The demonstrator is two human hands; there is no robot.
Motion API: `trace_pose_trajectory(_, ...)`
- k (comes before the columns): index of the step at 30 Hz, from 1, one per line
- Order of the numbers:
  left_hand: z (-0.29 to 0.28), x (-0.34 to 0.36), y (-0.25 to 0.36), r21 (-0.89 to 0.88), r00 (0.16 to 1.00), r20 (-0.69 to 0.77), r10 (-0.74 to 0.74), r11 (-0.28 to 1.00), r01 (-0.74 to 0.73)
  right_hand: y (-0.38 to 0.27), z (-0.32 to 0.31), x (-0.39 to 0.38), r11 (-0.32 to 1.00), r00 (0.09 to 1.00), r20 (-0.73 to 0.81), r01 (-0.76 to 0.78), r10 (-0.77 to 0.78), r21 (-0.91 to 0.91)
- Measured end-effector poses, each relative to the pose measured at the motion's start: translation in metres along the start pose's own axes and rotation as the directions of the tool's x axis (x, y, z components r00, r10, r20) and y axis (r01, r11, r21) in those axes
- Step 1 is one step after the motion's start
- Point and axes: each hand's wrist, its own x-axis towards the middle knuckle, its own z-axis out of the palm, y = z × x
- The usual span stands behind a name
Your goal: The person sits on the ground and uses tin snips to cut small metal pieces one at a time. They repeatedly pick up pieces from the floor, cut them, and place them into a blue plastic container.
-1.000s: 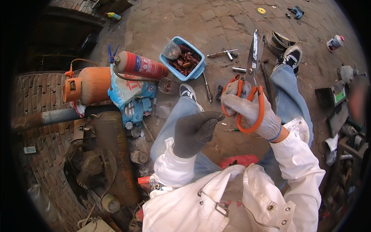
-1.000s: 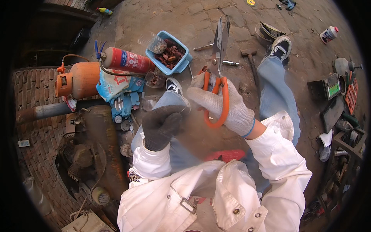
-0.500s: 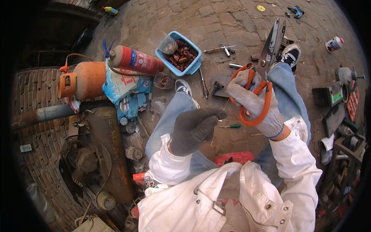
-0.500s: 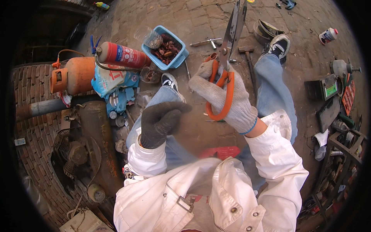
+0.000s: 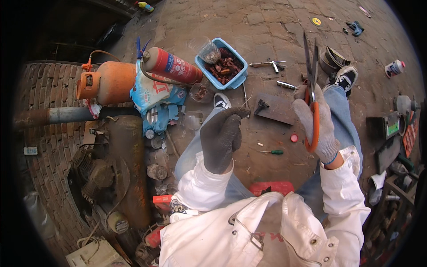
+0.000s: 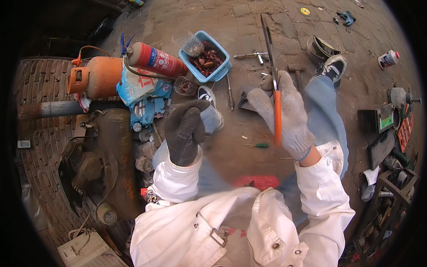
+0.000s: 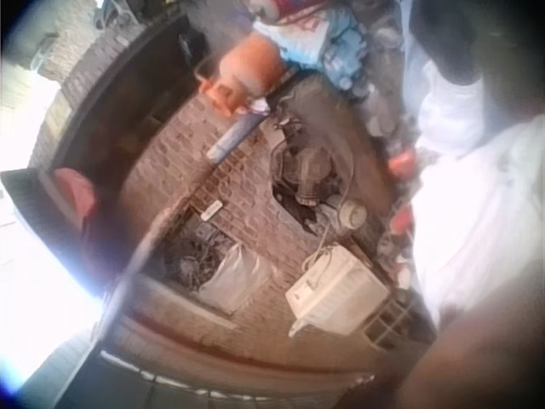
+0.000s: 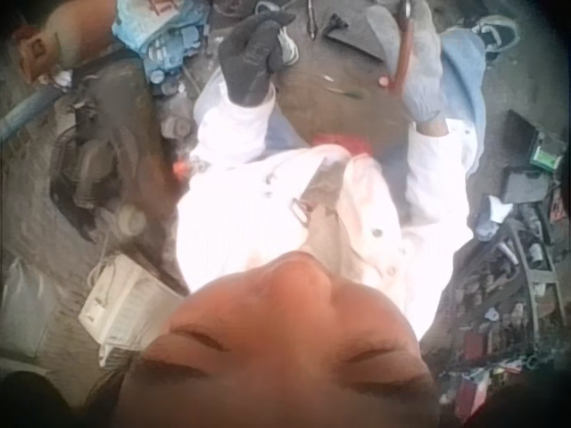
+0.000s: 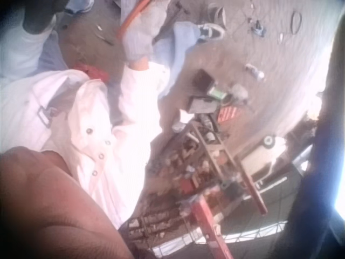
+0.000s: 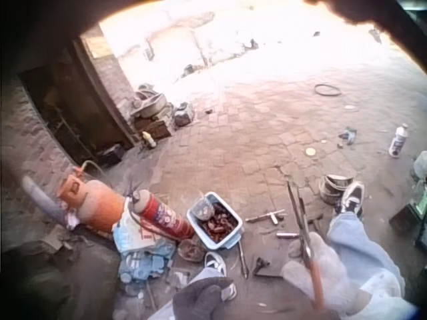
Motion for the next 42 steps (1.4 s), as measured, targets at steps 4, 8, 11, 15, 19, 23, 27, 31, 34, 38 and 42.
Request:
trace_pose_trajectory(4, -0.001, 0.006, -0.003, 0.021, 0.990, -0.058, 0.129, 0.992, -0.128, -0.006, 0.014, -0.004, 0.922, 0.986, 0.156, 0.121, -0.067, -0.369)
trace_pose_trajectory(8, -0.002, 0.009, -0.005, 0.093, 0.982, -0.097, 0.163, 0.984, -0.154, -0.003, 0.025, -0.014, 0.809, 0.952, 0.277, 0.262, -0.128, -0.526)
trace_pose_trajectory(11, -0.003, 0.008, -0.009, 0.119, 0.992, -0.101, 0.078, 0.991, -0.066, 0.002, 0.027, -0.016, 0.814, 0.938, 0.299, 0.311, -0.178, -0.491)
trace_pose_trajectory(15, 0.000, 0.007, -0.016, 0.146, 0.994, -0.103, 0.020, 0.989, -0.005, 0.005, 0.027, -0.015, 0.819, 0.934, 0.290, 0.329, -0.208, -0.470)
trace_pose_trajectory(19, -0.002, 0.008, -0.018, 0.248, 0.978, -0.139, 0.154, 0.962, -0.116, 0.002, 0.027, -0.016, 0.823, 0.946, 0.281, 0.287, -0.162, -0.490)
trace_pose_trajectory(23, -0.005, 0.009, -0.016, 0.119, 0.941, -0.246, 0.231, 0.971, -0.208, -0.003, 0.024, -0.017, 0.826, 0.945, 0.253, 0.307, -0.207, -0.472)
trace_pose_trajectory(27, -0.003, 0.007, -0.021, 0.315, 0.975, -0.113, 0.193, 0.937, -0.149, -0.006, 0.023, -0.017, 0.836, 0.940, 0.307, 0.285, -0.148, -0.469)
trace_pose_trajectory(31, -0.002, 0.006, -0.026, 0.359, 0.991, 0.012, 0.130, 0.925, -0.125, -0.007, 0.023, -0.018, 0.835, 0.940, 0.291, 0.302, -0.180, -0.461)
trace_pose_trajectory(34, -0.004, 0.006, -0.029, 0.386, 0.988, 0.029, 0.150, 0.910, -0.149, -0.008, 0.024, -0.019, 0.827, 0.940, 0.268, 0.317, -0.210, -0.464)
trace_pose_trajectory(38, -0.009, 0.007, -0.033, 0.398, 0.979, 0.069, 0.189, 0.895, -0.201, -0.010, 0.024, -0.020, 0.817, 0.950, 0.279, 0.268, -0.138, -0.511)
trace_pose_trajectory(42, -0.014, 0.007, -0.037, 0.569, 0.916, 0.163, 0.365, 0.724, -0.390, -0.014, 0.022, -0.019, 0.867, 0.945, 0.315, 0.231, -0.091, -0.441)
